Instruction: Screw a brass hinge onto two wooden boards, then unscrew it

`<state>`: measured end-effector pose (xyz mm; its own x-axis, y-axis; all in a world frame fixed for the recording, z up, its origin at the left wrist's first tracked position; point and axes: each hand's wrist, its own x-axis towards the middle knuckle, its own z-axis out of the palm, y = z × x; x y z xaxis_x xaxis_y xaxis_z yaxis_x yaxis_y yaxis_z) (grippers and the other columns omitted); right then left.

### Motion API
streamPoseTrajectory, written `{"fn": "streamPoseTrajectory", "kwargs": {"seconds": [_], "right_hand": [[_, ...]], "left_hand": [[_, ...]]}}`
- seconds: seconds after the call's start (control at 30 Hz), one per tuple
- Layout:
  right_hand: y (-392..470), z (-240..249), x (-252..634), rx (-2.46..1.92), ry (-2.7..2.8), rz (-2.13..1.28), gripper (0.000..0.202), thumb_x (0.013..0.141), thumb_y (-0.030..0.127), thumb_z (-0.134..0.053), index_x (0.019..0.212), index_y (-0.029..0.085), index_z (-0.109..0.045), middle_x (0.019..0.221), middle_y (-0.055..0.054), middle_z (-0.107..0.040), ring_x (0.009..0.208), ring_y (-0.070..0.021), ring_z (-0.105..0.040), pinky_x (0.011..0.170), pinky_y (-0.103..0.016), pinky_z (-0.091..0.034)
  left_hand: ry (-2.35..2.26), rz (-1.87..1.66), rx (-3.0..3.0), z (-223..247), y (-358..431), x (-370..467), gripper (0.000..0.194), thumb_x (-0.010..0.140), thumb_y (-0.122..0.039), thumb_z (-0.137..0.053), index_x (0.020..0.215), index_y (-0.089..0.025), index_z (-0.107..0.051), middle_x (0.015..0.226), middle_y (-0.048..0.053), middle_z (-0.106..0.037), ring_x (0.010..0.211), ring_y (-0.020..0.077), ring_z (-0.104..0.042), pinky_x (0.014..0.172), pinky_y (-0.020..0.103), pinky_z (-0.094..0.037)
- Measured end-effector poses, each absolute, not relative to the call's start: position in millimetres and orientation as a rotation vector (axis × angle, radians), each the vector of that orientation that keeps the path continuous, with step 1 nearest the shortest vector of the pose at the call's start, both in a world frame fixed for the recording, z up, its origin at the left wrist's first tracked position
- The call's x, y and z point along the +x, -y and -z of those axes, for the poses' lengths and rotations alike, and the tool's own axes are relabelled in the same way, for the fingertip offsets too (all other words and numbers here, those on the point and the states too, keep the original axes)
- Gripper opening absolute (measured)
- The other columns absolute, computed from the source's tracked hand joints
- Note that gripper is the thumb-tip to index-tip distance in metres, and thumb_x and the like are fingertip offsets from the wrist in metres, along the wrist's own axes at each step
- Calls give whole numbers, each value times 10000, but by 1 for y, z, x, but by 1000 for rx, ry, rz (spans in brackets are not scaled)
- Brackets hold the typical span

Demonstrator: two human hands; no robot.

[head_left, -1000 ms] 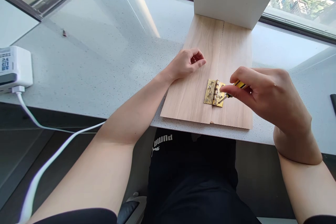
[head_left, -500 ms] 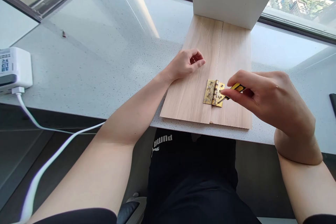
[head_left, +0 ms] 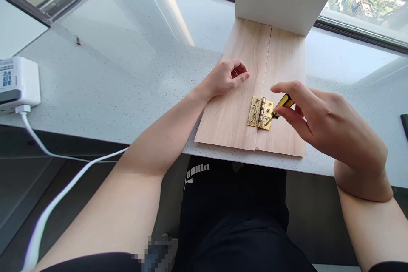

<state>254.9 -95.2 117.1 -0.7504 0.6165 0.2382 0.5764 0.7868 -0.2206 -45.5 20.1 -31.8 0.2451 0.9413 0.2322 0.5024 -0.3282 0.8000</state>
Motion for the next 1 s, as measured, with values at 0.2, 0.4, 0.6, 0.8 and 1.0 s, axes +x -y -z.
{"fn": "streamPoseTrajectory", "kwargs": {"seconds": [0.2,0.4,0.6,0.8,1.0], "right_hand": [[96,-116,252,-1007,2634,-27,468,1214,593,-678,915,254,-556,672,47,-501,562,-139,-341,559,-340,-235],[96,-115,248,-888,2656,-166,299,1265,331,-382,1193,208,-645,1110,-124,-741,827,-232,-639,694,-380,-442],[97,-121,251,-727,2725,-252,156,1260,292,-557,1194,207,-669,1072,-87,-779,777,-191,-639,688,-356,-451],[98,-122,250,-977,2584,-26,518,1212,488,-701,811,266,-461,657,42,-510,575,-135,-330,561,-340,-262],[96,-114,248,-984,2612,-123,102,1226,301,-602,1193,227,-664,1001,-62,-768,707,-178,-620,632,-353,-404]], "left_hand": [[-1311,-972,1955,31,-21,-45,139,1092,-333,-792,1085,-194,-792,1028,90,-822,949,239,-755,928,398,-640],[-1299,-985,1953,33,-21,-44,122,1091,-316,-799,1079,-195,-788,1029,88,-822,956,237,-756,926,394,-636],[-1286,-995,1937,32,-21,-43,111,1095,-306,-813,1078,-199,-793,1020,84,-814,953,240,-755,937,405,-636],[-1305,-978,1950,31,-21,-43,103,1096,-300,-811,1084,-198,-797,1028,88,-816,946,234,-749,927,400,-634],[-1317,-964,1961,31,-20,-43,114,1100,-316,-786,1092,-203,-796,1052,90,-827,949,229,-748,927,395,-635]]}}
